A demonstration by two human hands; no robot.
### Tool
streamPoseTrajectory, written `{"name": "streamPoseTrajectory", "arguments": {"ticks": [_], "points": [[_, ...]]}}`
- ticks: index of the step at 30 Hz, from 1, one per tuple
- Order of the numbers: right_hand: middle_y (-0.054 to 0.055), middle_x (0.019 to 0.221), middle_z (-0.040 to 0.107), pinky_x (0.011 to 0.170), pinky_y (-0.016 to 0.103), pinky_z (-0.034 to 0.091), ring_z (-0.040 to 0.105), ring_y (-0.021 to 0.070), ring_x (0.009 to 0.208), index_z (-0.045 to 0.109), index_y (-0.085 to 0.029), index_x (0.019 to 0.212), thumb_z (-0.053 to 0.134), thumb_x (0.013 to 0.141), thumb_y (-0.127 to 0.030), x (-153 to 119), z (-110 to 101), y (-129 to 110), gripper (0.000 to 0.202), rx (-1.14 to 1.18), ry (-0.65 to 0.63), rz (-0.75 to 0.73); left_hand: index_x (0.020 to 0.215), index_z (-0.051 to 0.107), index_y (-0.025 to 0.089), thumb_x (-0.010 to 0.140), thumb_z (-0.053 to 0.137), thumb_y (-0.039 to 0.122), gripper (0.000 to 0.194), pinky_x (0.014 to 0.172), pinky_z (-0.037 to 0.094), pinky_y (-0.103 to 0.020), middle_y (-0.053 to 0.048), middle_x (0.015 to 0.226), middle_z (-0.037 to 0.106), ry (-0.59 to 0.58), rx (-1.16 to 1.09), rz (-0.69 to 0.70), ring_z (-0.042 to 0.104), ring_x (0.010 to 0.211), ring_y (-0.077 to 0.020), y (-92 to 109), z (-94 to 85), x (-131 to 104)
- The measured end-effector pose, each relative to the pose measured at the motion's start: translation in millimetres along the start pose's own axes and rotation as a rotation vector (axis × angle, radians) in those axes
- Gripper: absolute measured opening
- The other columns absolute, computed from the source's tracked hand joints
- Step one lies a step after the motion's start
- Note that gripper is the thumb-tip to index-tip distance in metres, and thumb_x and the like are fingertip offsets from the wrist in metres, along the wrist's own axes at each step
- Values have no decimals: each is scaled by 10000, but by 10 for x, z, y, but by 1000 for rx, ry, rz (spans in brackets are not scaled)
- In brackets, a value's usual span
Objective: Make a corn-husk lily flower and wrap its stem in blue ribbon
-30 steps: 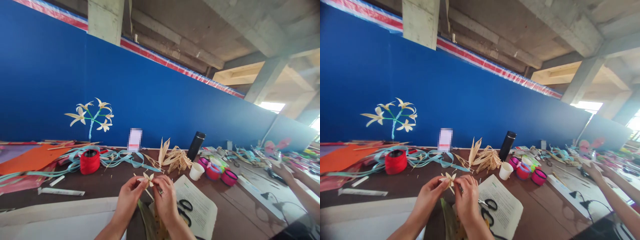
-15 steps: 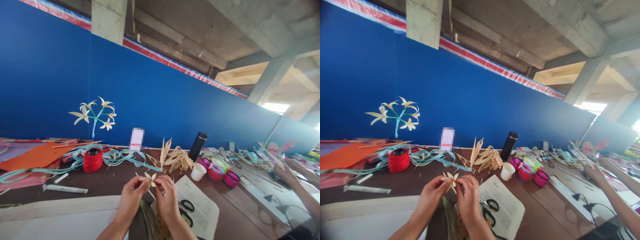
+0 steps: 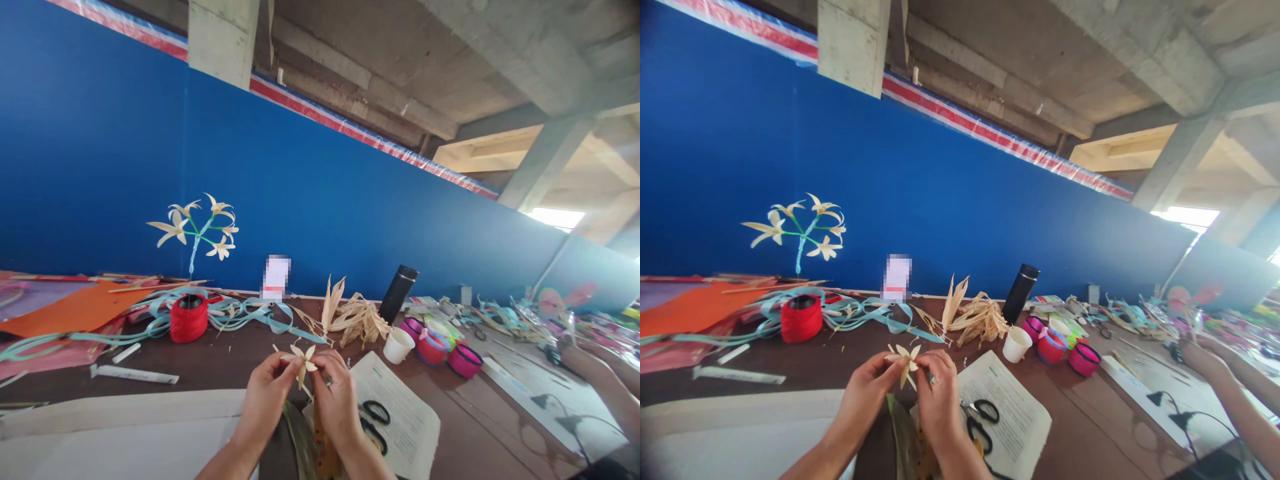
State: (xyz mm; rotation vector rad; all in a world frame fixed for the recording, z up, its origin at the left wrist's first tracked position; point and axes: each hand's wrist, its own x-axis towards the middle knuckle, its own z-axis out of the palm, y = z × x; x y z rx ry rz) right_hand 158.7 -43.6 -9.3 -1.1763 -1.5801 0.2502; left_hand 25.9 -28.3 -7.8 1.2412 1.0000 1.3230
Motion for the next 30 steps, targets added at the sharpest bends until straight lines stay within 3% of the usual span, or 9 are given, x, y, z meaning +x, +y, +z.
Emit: {"name": "streamPoseTrajectory", "arguments": {"ticks": [15, 22, 27, 30], "points": [[35, 847, 624, 779, 280, 427, 576, 184, 841, 646, -216, 803, 574, 788, -109, 16, -22, -1, 131, 2, 0, 26, 732, 649, 157, 774, 577, 490, 343, 514, 315, -197, 32, 581, 496, -2, -86, 14, 396, 550, -102, -37, -6, -28], [26, 840, 623, 776, 267, 427, 577, 174, 836, 640, -206, 796, 556, 760, -64, 25, -52, -5, 169, 19, 19, 36, 821, 663, 157, 759, 565, 546, 406, 518, 368, -203, -4, 666, 585, 50, -112, -55, 475, 592, -124, -22, -31, -17], [11, 781, 612, 705, 246, 443, 577, 157, 755, 629, -187, 748, 575, 786, -165, 80, -76, 56, 69, 113, 76, 151, 911, 685, 142, 688, 609, 598, 513, 512, 398, -210, -45, 775, 635, 132, -168, -138, 513, 630, -142, 12, -39, 2], [9, 724, 597, 621, 236, 443, 565, 150, 668, 619, -175, 707, 602, 783, -255, 119, -103, 138, 112, 130, 142, 232, 937, 685, 137, 645, 642, 610, 558, 501, 400, -210, -50, 771, 633, 148, -199, -174, 507, 613, -138, 7, -40, 13]]}}
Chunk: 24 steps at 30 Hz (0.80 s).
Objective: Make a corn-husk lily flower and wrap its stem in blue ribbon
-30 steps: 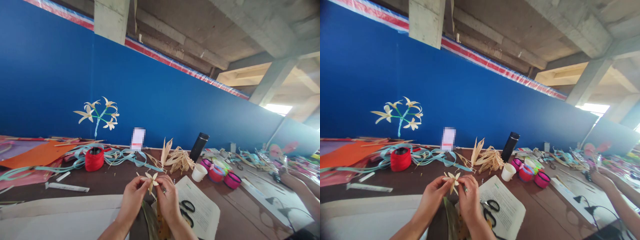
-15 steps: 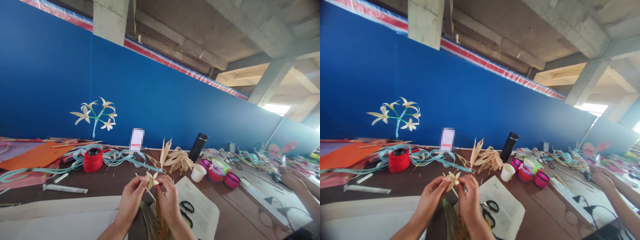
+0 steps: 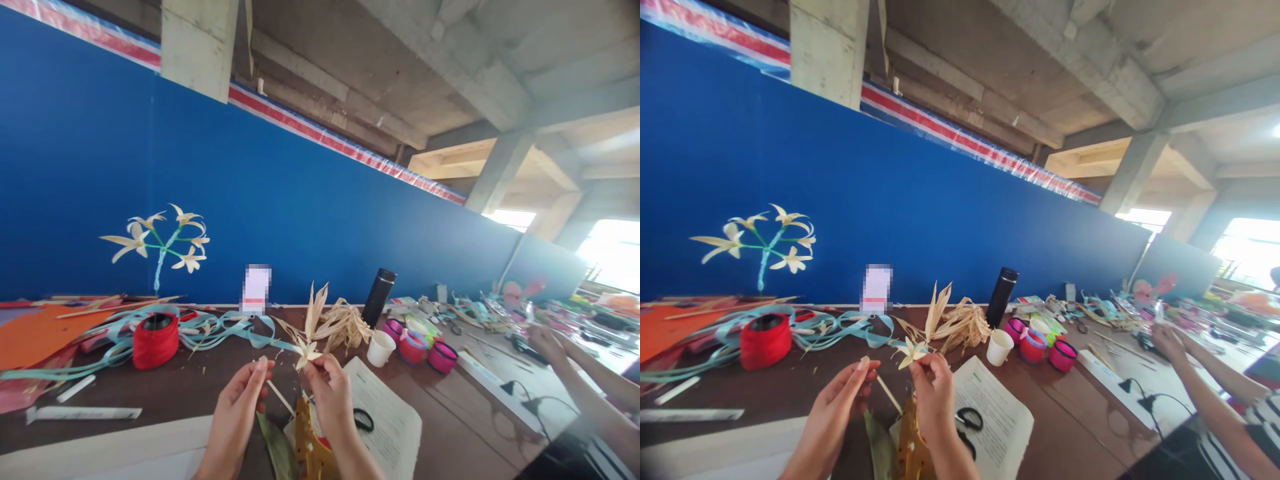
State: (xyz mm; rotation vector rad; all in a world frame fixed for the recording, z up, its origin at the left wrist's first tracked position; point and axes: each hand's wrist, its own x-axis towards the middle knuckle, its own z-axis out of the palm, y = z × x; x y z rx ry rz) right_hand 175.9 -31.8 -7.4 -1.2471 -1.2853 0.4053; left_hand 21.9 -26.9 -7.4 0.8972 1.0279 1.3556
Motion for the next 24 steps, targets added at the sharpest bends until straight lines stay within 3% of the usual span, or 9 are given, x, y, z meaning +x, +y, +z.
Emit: {"name": "streamPoseTrajectory", "arguments": {"ticks": [6, 12, 21, 24], "points": [[28, 781, 613, 684, 251, 445, 581, 161, 726, 636, -186, 758, 572, 815, -237, 19, -78, 3, 100, -171, 96, -85, 910, 680, 138, 620, 672, 599, 545, 482, 357, -188, -22, 725, 597, -10, -8, 9, 441, 576, -106, -49, -8, 20], [31, 813, 624, 757, 279, 427, 584, 178, 801, 646, -207, 804, 561, 833, -221, -17, -92, -19, 91, -336, 112, -165, 899, 670, 158, 657, 663, 564, 473, 486, 309, -182, 27, 628, 519, -44, 33, 44, 387, 537, -88, -100, -15, 40], [27, 808, 625, 758, 276, 430, 586, 174, 800, 638, -208, 816, 551, 836, -205, -24, -87, -19, 89, -324, 123, -219, 848, 687, 139, 570, 697, 598, 536, 437, 288, -184, 53, 524, 456, -34, 9, 34, 380, 488, -90, -46, 22, 13], [26, 817, 617, 756, 272, 432, 583, 168, 800, 630, -206, 833, 540, 844, -205, -23, -90, -17, 91, -304, 104, -224, 842, 691, 142, 554, 711, 589, 532, 431, 302, -178, 37, 562, 508, -28, 2, 29, 403, 495, -87, -50, 20, 14]]}}
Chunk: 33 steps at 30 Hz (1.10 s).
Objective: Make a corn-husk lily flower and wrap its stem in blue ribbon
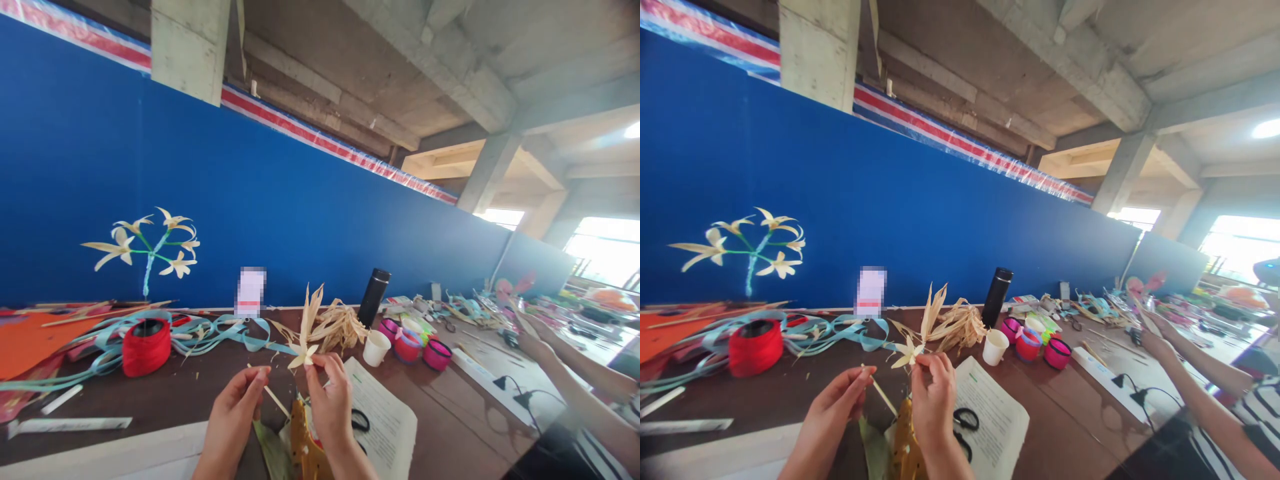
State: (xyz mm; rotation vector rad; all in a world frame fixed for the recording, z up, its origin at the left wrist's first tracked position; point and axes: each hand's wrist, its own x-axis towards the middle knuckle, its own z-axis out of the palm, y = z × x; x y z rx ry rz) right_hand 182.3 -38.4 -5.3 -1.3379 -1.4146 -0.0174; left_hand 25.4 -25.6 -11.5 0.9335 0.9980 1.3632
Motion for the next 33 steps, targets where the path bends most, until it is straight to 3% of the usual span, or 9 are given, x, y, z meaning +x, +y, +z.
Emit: {"name": "streamPoseTrajectory", "arguments": {"ticks": [3, 8, 19, 26, 33], "points": [[26, 827, 614, 765, 274, 433, 582, 167, 809, 625, -205, 840, 536, 851, -210, -1, -1, 0, 90, 9, -15, -1, 852, 692, 147, 558, 717, 576, 521, 436, 327, -175, 9, 648, 568, 2, -6, 1, 437, 528, -93, -18, -6, 5], [25, 829, 613, 757, 272, 438, 586, 166, 802, 628, -209, 842, 534, 846, -197, -18, -2, -7, 95, 23, -19, -6, 851, 691, 152, 570, 722, 556, 493, 419, 303, -168, 44, 560, 493, -8, -9, 4, 400, 491, -83, -17, 5, 6], [27, 777, 620, 672, 252, 454, 588, 158, 722, 650, -192, 789, 564, 825, -230, 21, -1, -68, 101, 140, 15, 48, 883, 675, 151, 611, 694, 559, 492, 427, 280, -168, 57, 544, 466, -37, 25, 3, 370, 480, -80, -38, -9, -3], [16, 736, 608, 639, 242, 426, 550, 149, 687, 631, -178, 714, 619, 783, -308, 48, 16, -10, 149, 315, -14, 228, 894, 675, 153, 595, 706, 560, 506, 435, 294, -171, 57, 555, 463, -31, 24, -21, 369, 487, -81, -54, -8, 10], [-30, 652, 586, 589, 197, 386, 488, 88, 586, 651, -169, 723, 718, 712, -318, 66, 39, 56, 164, 828, -73, 560, 878, 672, 163, 625, 689, 554, 466, 443, 301, -163, 49, 586, 481, -46, 48, -14, 387, 516, -83, -96, -23, 23]]}}
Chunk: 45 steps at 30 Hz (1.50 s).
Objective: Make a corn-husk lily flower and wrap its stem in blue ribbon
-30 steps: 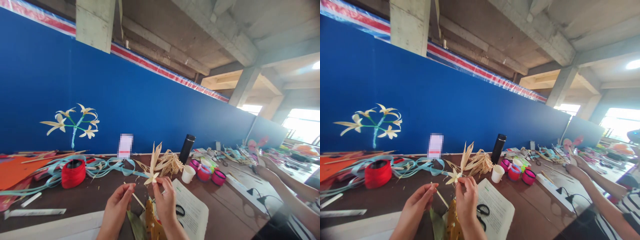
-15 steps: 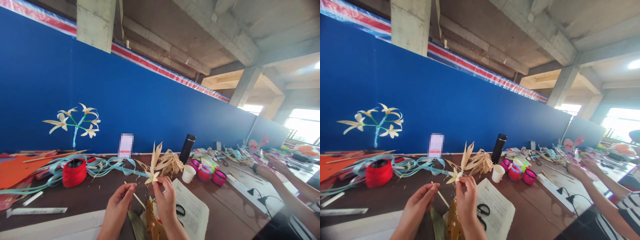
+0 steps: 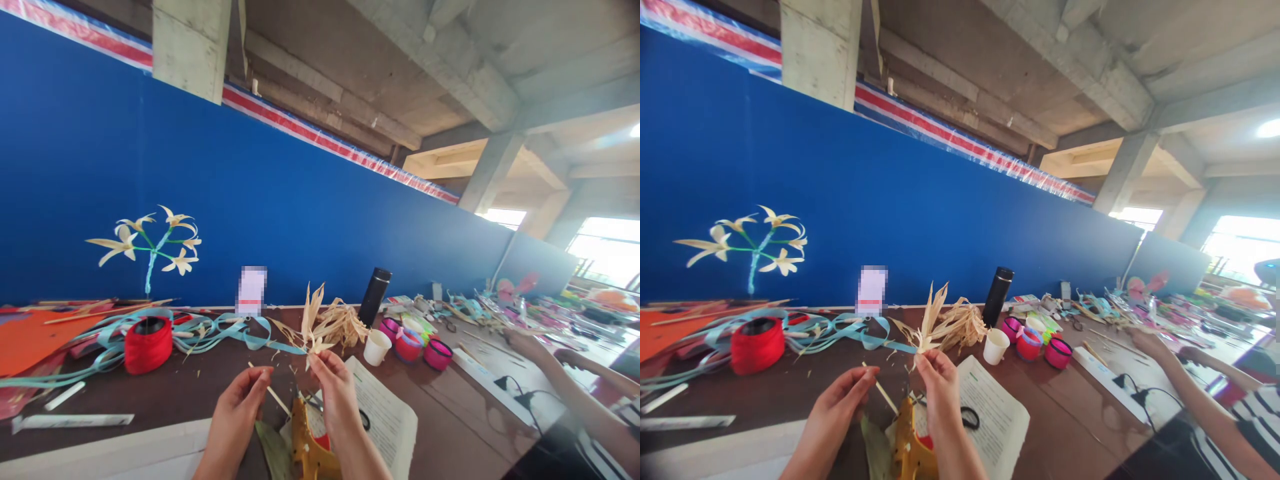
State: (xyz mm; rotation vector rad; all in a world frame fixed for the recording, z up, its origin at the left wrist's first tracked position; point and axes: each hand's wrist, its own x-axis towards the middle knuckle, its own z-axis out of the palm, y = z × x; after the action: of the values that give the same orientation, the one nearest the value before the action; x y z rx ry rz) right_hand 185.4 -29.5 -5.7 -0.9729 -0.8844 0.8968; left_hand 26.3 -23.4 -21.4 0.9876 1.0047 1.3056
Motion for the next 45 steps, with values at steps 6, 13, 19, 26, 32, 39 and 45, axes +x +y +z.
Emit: {"name": "streamPoseTrajectory", "arguments": {"ticks": [6, 13, 19, 26, 32, 39, 45], "points": [[-14, 697, 615, 580, 210, 417, 511, 89, 567, 665, -179, 762, 781, 642, -270, 19, -27, 10, 190, 246, 1, 142, 838, 677, 164, 585, 691, 588, 494, 436, 303, -179, 47, 558, 488, 17, 25, 9, 402, 496, -95, 53, 13, -19], [2, 709, 610, 567, 217, 425, 514, 96, 566, 663, -176, 770, 780, 639, -266, 21, -25, -7, 198, 265, -9, 140, 853, 665, 170, 598, 673, 599, 500, 427, 277, -186, 60, 536, 466, 6, 51, 6, 384, 468, -93, 32, 4, -1], [-19, 640, 565, 558, 203, 381, 470, 92, 564, 642, -164, 707, 757, 669, -313, 46, -13, 49, 193, 90, -22, 61, 789, 676, 167, 619, 654, 588, 455, 427, 300, -207, 49, 494, 486, 52, 121, 119, 416, 451, -110, 22, 4, -1], [-15, 644, 558, 565, 215, 381, 469, 99, 576, 646, -163, 707, 757, 667, -339, 53, 106, -30, 212, 2, -19, 36, 736, 676, 176, 688, 600, 550, 385, 591, 431, -268, -21, 637, 642, 80, 228, 230, 555, 612, -182, 39, 30, -27], [-25, 593, 531, 506, 216, 344, 423, 86, 515, 665, -158, 731, 739, 670, -380, 55, 416, -287, 242, -136, -45, 8, 745, 650, 177, 753, 547, 520, 359, 567, 421, -262, -22, 638, 628, 43, 241, 250, 550, 596, -176, -11, 44, -29], [-29, 538, 563, 457, 206, 324, 431, 71, 454, 683, -147, 742, 712, 616, -275, 385, 1231, -204, 182, -335, -142, 108, 780, 639, 189, 819, 466, 315, 217, 654, 436, -283, -59, 757, 662, -24, 385, 312, 601, 691, -193, -56, 40, -39], [-48, 438, 529, 453, 226, 323, 433, 87, 422, 657, -159, 564, 703, 543, -159, 603, 1820, 273, 51, -524, -191, 135, 864, 660, 169, 702, 469, 77, 267, 667, 427, -274, -106, 881, 686, -148, 600, 321, 639, 768, -211, -175, 67, -73]]}}
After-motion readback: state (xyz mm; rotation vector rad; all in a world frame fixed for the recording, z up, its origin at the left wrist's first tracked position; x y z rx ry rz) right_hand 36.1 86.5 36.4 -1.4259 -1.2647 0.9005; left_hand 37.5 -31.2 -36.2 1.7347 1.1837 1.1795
